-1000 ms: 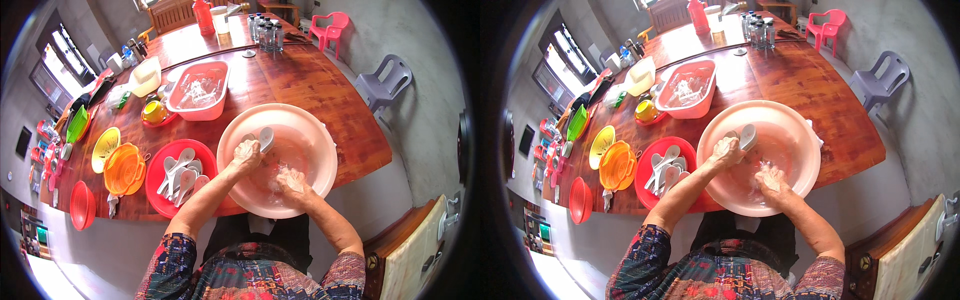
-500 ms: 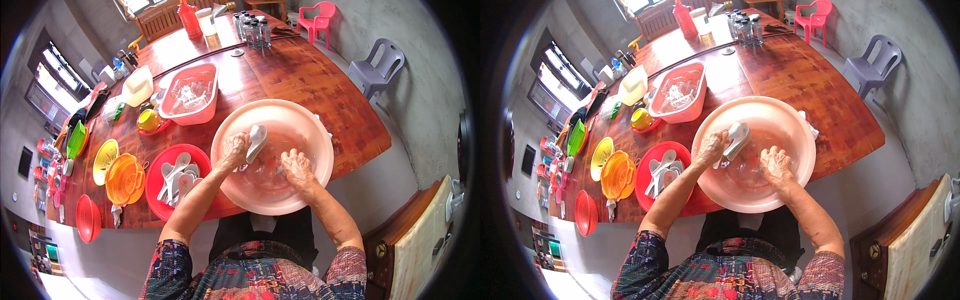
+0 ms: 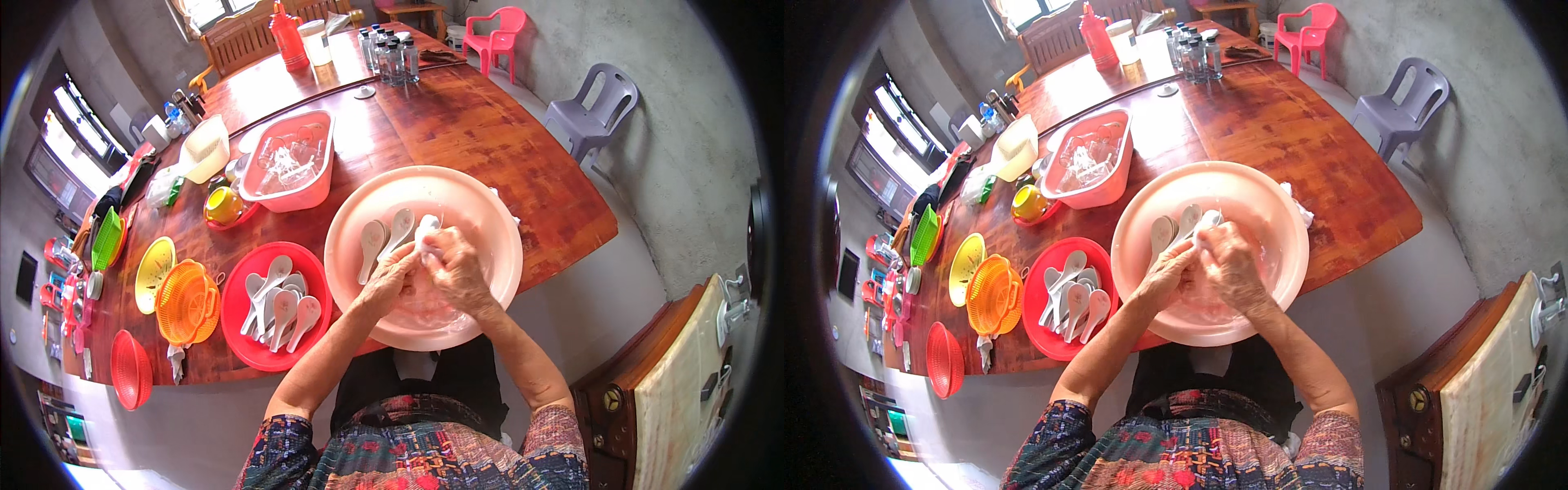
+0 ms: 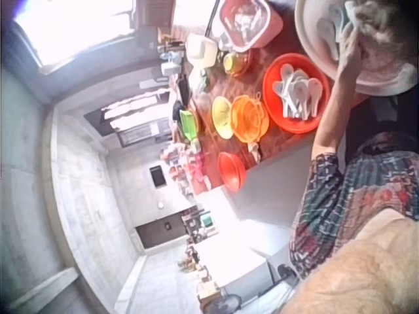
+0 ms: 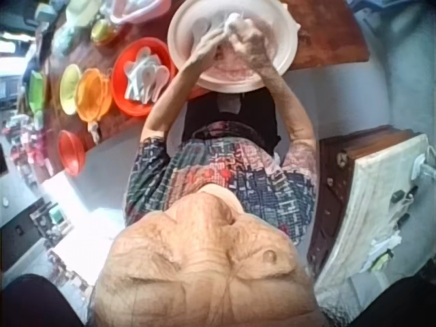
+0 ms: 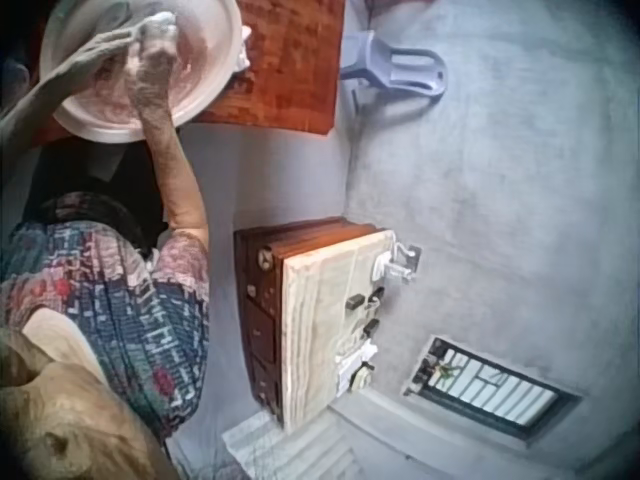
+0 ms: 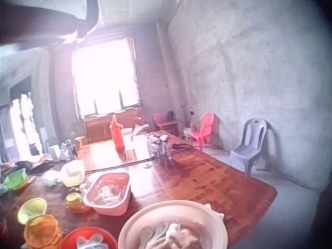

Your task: The person washes white plastic spoons one by one in a pink basin filled with water. They scrub each spoon with their hands and then place it into a red tray on the table. The process is repeated for multiple spoons throughout the video.

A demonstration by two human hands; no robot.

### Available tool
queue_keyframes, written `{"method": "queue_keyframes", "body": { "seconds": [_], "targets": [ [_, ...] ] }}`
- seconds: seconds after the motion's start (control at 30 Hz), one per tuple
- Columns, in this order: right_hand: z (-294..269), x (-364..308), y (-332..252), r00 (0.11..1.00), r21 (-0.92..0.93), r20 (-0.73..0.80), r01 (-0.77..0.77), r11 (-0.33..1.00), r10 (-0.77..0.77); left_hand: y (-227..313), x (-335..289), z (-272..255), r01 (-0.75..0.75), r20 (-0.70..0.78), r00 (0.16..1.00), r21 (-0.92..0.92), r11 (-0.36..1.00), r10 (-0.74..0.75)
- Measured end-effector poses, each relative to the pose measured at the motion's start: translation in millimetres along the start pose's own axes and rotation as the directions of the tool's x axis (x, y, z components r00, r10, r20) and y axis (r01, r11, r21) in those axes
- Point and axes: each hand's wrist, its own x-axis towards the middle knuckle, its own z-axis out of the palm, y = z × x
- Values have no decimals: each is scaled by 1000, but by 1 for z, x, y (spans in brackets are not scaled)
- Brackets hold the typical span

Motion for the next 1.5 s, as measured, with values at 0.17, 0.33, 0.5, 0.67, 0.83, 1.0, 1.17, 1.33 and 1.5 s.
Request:
{"method": "queue_keyframes", "body": {
  "seconds": [0.17,0.33,0.5,0.67,0.83,1.0,1.17,1.33,1.5],
  "targets": [
    [17,13,5,998,-139,31,-41,989,46,4,-5,-7,-53,83,994,-184,982,69],
    [14,46,27,960,-112,-142,-258,960,241,6,-12,-2,-26,89,995,-152,988,40],
    [27,20,18,992,-165,-97,-102,981,86,3,-8,-9,33,151,988,-325,945,17],
    [31,8,-9,995,-236,-100,-36,971,13,5,-10,-13,72,227,973,-438,896,33],
    [17,36,10,945,-13,-177,-282,959,275,3,-6,-20,-55,187,977,-238,970,101],
    [15,28,19,939,66,-154,-301,951,308,-1,-7,-10,-318,140,948,355,879,286],
    [11,31,24,945,-191,-32,-325,926,325,-4,-6,-7,-363,-42,926,171,916,375],
    [14,11,67,826,-729,396,18,684,401,4,-3,-28,-2,47,999,-409,912,23],
    [6,13,45,632,-216,651,-378,900,421,12,-7,-21,89,-35,992,-476,875,-120]
  ]
}}
